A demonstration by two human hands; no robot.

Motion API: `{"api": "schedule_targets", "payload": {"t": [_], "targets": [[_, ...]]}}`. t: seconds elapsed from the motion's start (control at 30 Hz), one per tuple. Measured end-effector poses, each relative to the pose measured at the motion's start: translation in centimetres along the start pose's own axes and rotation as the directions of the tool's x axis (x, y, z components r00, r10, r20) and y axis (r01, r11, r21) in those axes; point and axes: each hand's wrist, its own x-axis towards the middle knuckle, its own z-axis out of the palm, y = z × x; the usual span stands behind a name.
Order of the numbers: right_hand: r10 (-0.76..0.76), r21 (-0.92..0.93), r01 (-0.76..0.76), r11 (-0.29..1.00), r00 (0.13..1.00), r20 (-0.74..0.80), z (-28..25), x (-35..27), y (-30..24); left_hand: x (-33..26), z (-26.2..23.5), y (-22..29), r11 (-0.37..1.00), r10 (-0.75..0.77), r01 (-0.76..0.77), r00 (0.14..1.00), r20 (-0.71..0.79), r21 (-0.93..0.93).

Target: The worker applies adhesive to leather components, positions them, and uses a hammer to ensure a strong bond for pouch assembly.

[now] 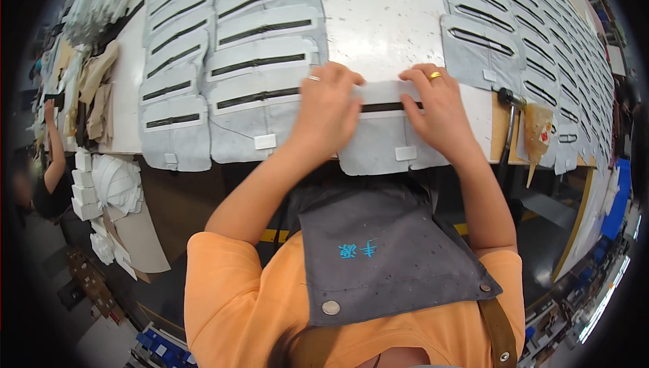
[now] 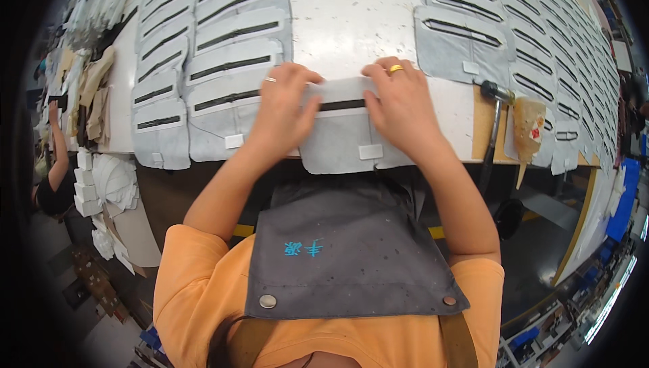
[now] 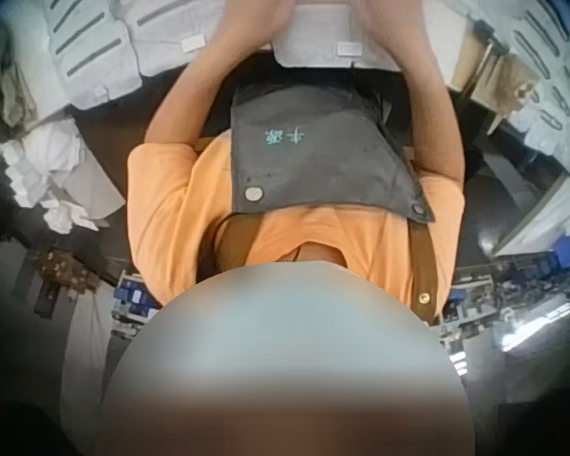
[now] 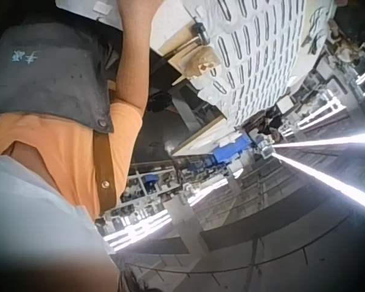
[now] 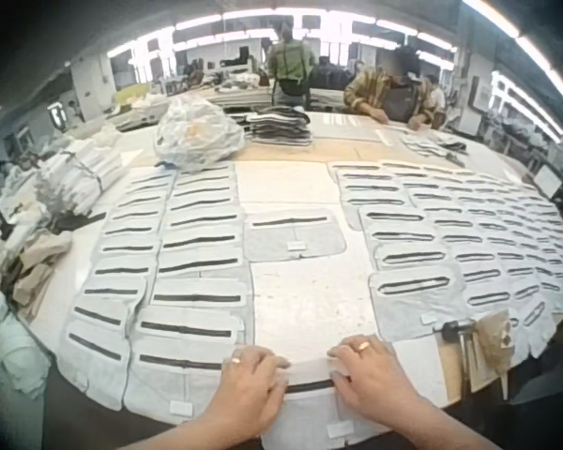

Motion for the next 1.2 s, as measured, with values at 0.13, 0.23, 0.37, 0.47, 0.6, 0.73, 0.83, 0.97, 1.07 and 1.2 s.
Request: {"api": "schedule_targets", "payload": {"t": [0.13,0.23,0.37,0.47,0.6,0.73,0.83,0.97,1.07,1.2], "targets": [[0.060,0.019,-0.064,0.998,0.983,0.172,-0.8,1.2,1.7,-1.3,4.5,3.2,0.974,0.224,-0.216,0.961,0.164,-0.067],[0.148,0.116,-0.212,0.970,0.901,0.408,-1.5,2.6,1.9,-1.7,6.0,3.6,0.942,0.336,-0.333,0.932,0.137,-0.047],[-0.008,-0.084,0.018,0.996,0.993,0.122,-1.4,3.3,1.5,-1.4,6.2,3.9,0.940,0.332,-0.337,0.939,0.084,0.049],[-0.091,-0.255,0.045,0.966,0.981,-0.170,-2.5,3.6,-0.5,-0.8,5.6,4.3,0.924,0.342,-0.356,0.932,0.119,0.137],[-0.003,-0.109,-0.017,0.994,0.983,-0.182,-4.0,0.7,-0.5,0.0,5.1,4.0,0.986,0.142,-0.156,0.972,0.188,0.063],[0.282,0.163,-0.274,0.948,0.959,-0.030,-2.7,-4.5,2.0,1.4,4.6,3.3,0.992,0.124,-0.119,0.962,0.244,-0.035],[0.289,0.212,-0.261,0.942,0.951,-0.110,-1.3,-6.1,2.3,2.5,4.9,3.4,0.983,0.177,-0.154,0.943,0.281,-0.099],[0.323,0.257,-0.279,0.925,0.935,-0.145,-1.0,-6.4,2.3,3.4,6.4,3.2,0.950,0.280,-0.227,0.923,0.264,-0.216],[0.320,0.266,-0.275,0.924,0.937,-0.141,-0.9,-6.7,2.7,3.6,6.5,3.0,0.931,0.332,-0.267,0.902,0.275,-0.249],[0.153,0.110,-0.137,0.984,0.977,-0.148,-0.7,-7.4,3.1,3.0,6.3,3.1,0.883,0.468,-0.463,0.851,0.238,-0.078]]}}
